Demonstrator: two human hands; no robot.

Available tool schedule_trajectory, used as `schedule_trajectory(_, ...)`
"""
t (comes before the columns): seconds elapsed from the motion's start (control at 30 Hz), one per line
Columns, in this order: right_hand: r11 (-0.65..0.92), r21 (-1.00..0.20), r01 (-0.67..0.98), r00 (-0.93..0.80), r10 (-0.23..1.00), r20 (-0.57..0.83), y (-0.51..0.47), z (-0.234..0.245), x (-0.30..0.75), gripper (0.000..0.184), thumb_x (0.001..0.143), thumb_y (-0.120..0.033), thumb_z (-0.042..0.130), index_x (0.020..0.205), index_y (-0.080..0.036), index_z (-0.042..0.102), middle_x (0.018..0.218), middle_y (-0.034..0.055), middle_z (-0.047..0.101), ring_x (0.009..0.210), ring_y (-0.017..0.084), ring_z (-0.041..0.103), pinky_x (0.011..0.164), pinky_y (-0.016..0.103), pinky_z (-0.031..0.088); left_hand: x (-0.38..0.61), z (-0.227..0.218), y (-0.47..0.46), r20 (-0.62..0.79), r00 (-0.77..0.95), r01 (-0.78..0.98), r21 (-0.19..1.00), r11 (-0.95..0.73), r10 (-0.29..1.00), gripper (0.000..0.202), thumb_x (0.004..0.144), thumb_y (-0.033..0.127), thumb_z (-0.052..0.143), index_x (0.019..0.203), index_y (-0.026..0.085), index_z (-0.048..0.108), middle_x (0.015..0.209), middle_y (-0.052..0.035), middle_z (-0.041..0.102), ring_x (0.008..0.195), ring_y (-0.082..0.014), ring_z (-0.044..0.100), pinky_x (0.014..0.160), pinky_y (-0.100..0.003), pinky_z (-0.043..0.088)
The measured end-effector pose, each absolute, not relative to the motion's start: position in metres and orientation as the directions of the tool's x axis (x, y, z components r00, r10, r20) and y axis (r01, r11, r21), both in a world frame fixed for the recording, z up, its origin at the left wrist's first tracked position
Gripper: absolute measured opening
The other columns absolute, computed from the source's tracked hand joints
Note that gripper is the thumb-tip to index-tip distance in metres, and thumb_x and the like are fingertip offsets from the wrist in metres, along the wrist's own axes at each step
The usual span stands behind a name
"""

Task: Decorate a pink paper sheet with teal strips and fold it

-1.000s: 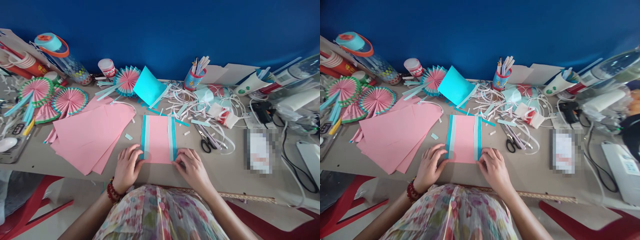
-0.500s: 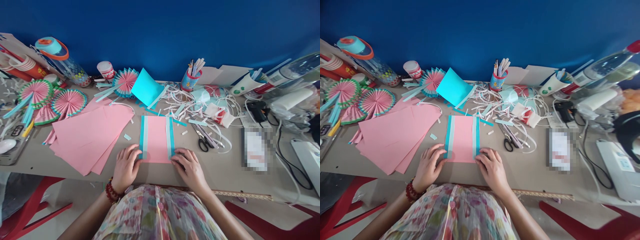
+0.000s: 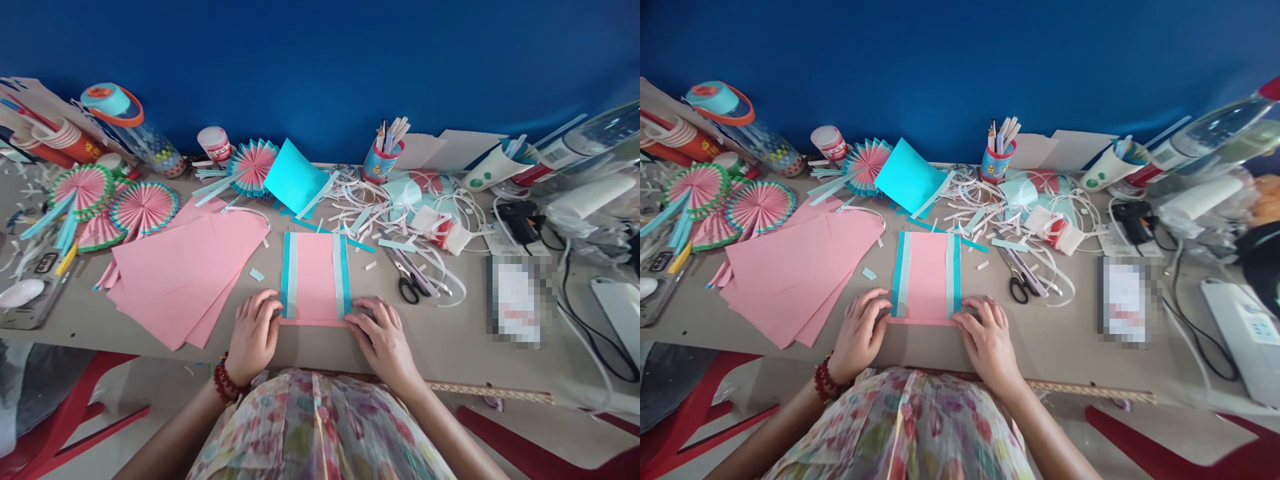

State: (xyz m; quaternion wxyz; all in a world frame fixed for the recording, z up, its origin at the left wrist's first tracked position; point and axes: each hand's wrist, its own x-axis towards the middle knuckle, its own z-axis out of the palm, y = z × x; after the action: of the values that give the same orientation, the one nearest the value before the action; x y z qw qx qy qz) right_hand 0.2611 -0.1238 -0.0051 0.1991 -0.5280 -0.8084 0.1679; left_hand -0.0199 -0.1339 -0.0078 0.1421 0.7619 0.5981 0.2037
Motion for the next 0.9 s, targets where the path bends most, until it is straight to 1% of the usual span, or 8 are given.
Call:
schedule_trajectory(0.07,0.389,-0.476,0.788,-0.368,0.919,0.141,-0.123,-0.004,0.261,0.019,0.094,-0.018,0.049,0.100,-0.027,0.065,0.115,0.0075,0.058,0.108,0.025,0.052,0.103,0.050,0.039,-0.021,-0.003,-0.136,0.172,0.180,0.825,0.510,-0.244,0.969,0.019,0.094,0.015,0.040,0.106,0.020,0.055,0.125,-0.0123,0.058,0.117,-0.0247,0.055,0.096,-0.043,0.047)
schedule_trajectory(0.13,0.394,-0.476,0.786,-0.375,0.916,0.139,-0.122,-0.001,0.261,0.019,0.094,-0.019,0.049,0.099,-0.027,0.066,0.113,0.0070,0.059,0.107,0.024,0.053,0.103,0.049,0.039,-0.023,0.004,-0.140,0.222,0.228,0.799,0.514,-0.312,0.948,0.027,0.095,0.014,0.040,0.117,0.021,0.053,0.131,-0.0122,0.057,0.122,-0.0247,0.054,0.103,-0.046,0.045)
schedule_trajectory(0.2,0.403,-0.474,0.783,-0.387,0.912,0.137,-0.121,0.000,0.261,0.020,0.094,-0.020,0.048,0.100,-0.027,0.066,0.112,0.0064,0.060,0.105,0.023,0.054,0.104,0.048,0.039,-0.023,0.011,-0.143,0.261,0.411,0.749,0.450,-0.487,0.873,0.040,0.094,0.012,0.041,0.132,0.023,0.048,0.138,-0.0109,0.055,0.128,-0.0240,0.051,0.109,-0.047,0.041)
schedule_trajectory(0.27,0.410,-0.468,0.783,-0.395,0.909,0.135,-0.121,0.000,0.261,0.020,0.094,-0.020,0.048,0.100,-0.027,0.066,0.112,0.0061,0.060,0.103,0.023,0.055,0.104,0.049,0.038,-0.021,0.015,-0.143,0.237,0.648,0.635,0.357,-0.686,0.723,0.048,0.095,0.011,0.042,0.142,0.020,0.041,0.144,-0.0091,0.051,0.135,-0.0218,0.045,0.115,-0.044,0.036)
schedule_trajectory(0.37,0.417,-0.462,0.783,-0.401,0.906,0.137,-0.121,-0.002,0.262,0.021,0.093,-0.018,0.047,0.099,-0.027,0.066,0.113,0.0064,0.060,0.104,0.023,0.055,0.104,0.049,0.037,-0.015,0.014,-0.142,0.135,0.812,0.525,0.256,-0.812,0.568,0.046,0.100,0.025,0.041,0.145,0.016,0.039,0.151,-0.0080,0.043,0.142,-0.0199,0.036,0.119,-0.039,0.030)
schedule_trajectory(0.47,0.417,-0.473,0.776,-0.403,0.905,0.135,-0.121,-0.005,0.262,0.022,0.094,-0.018,0.047,0.100,-0.027,0.065,0.114,0.0064,0.060,0.105,0.023,0.054,0.106,0.050,0.035,-0.009,0.006,-0.144,0.078,0.798,0.576,0.195,-0.794,0.598,0.066,0.098,0.052,0.040,0.149,0.010,0.033,0.154,-0.0126,0.036,0.144,-0.0243,0.031,0.119,-0.042,0.030)
schedule_trajectory(0.57,0.414,-0.479,0.774,-0.398,0.907,0.139,-0.122,-0.006,0.263,0.021,0.094,-0.019,0.047,0.100,-0.027,0.066,0.114,0.0063,0.060,0.106,0.023,0.054,0.108,0.050,0.034,-0.007,-0.001,-0.148,0.068,0.771,0.614,0.181,-0.768,0.633,0.087,0.091,0.067,0.038,0.151,0.005,0.025,0.154,-0.0166,0.033,0.146,-0.0278,0.026,0.119,-0.045,0.028)
schedule_trajectory(0.9,0.406,-0.496,0.768,-0.383,0.911,0.153,-0.123,-0.008,0.263,0.021,0.095,-0.020,0.047,0.100,-0.028,0.066,0.114,0.0059,0.062,0.106,0.023,0.056,0.109,0.051,0.035,-0.004,-0.004,-0.152,0.018,0.729,0.670,0.189,-0.718,0.684,0.087,0.091,0.071,0.032,0.153,0.011,0.023,0.157,-0.0147,0.028,0.145,-0.0279,0.028,0.119,-0.043,0.023)
